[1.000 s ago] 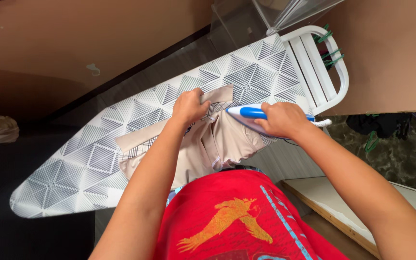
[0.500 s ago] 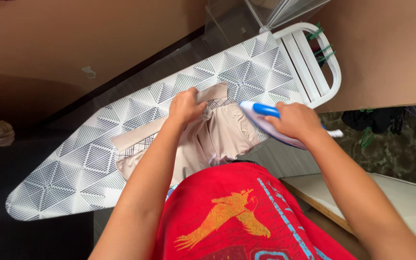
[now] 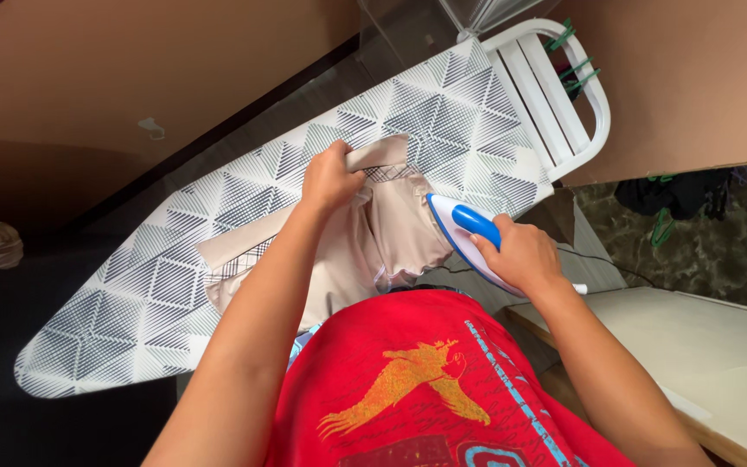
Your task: The person irons a light-colored shirt on an ironing board, smoothing the fabric and adjusting the garment between passes. The person uses a blue and white iron to press the shirt flat.
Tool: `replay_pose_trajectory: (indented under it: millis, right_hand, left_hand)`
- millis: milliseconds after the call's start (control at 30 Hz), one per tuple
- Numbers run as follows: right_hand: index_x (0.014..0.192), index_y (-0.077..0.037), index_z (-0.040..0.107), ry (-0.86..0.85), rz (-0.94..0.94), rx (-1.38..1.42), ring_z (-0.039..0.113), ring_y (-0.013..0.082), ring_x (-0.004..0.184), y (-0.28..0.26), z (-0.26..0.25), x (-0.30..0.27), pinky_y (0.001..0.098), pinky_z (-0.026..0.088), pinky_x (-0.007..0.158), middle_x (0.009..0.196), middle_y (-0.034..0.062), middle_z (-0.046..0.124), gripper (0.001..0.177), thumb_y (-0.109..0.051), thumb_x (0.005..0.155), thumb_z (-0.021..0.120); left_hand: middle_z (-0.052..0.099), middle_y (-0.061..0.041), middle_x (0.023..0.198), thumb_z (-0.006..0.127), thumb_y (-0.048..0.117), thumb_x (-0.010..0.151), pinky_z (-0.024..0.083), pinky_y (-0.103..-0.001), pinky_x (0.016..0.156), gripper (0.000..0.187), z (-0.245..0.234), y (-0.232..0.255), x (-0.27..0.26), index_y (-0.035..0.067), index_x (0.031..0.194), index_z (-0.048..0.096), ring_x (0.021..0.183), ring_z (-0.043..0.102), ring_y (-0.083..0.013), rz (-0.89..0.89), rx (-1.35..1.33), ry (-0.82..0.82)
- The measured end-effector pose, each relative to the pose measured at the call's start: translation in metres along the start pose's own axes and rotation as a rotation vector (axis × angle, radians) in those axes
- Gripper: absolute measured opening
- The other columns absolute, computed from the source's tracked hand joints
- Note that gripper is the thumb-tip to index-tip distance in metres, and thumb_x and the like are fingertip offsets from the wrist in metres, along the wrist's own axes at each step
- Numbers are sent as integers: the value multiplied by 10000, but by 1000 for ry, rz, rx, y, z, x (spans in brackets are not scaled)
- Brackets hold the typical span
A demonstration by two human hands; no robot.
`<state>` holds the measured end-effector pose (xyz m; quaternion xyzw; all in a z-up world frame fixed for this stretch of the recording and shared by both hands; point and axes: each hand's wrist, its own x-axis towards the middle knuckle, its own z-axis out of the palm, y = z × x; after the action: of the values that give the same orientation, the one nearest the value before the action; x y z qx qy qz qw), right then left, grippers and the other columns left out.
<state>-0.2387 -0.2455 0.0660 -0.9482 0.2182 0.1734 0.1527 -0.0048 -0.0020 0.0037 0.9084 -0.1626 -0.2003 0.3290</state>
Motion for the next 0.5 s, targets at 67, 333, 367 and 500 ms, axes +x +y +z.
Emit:
replay_pose_trajectory:
  millis: [67,333,367,500]
  right_hand:
    - [1002,-57,667,13,19,3,703,463,780,3,3,1,576,541,723,796,239,722,484,-530,902,653]
    - [1088,-33,684,280,53,58,704,462,818,36,-14,33,553,547,755,848,265,711,513,-526,948,698]
    - [1110,-18,673,290,34,89,699,468,839,39,-19,43,554,542,762,871,270,712,509,-501,952,703]
    - [1164,10,653,284,40,145,681,480,915,43,-41,87,557,521,796,954,284,712,485,-432,972,714]
  left_hand:
    - [705,-168,1052,759,142,737,489,-453,906,476,4,6,-12,58,1191,642,1009,649,-344,221,124,141]
    - [656,-96,1066,679,328,838,424,-479,1000,215,44,18,-89,131,894,745,1078,591,-281,896,602,-442]
    - [660,-93,1072,657,310,872,443,-457,974,197,48,13,-91,142,852,757,1076,597,-280,832,626,-497]
    - [682,-120,998,647,363,905,501,-438,890,260,57,2,-90,117,877,726,1000,645,-279,622,638,-489]
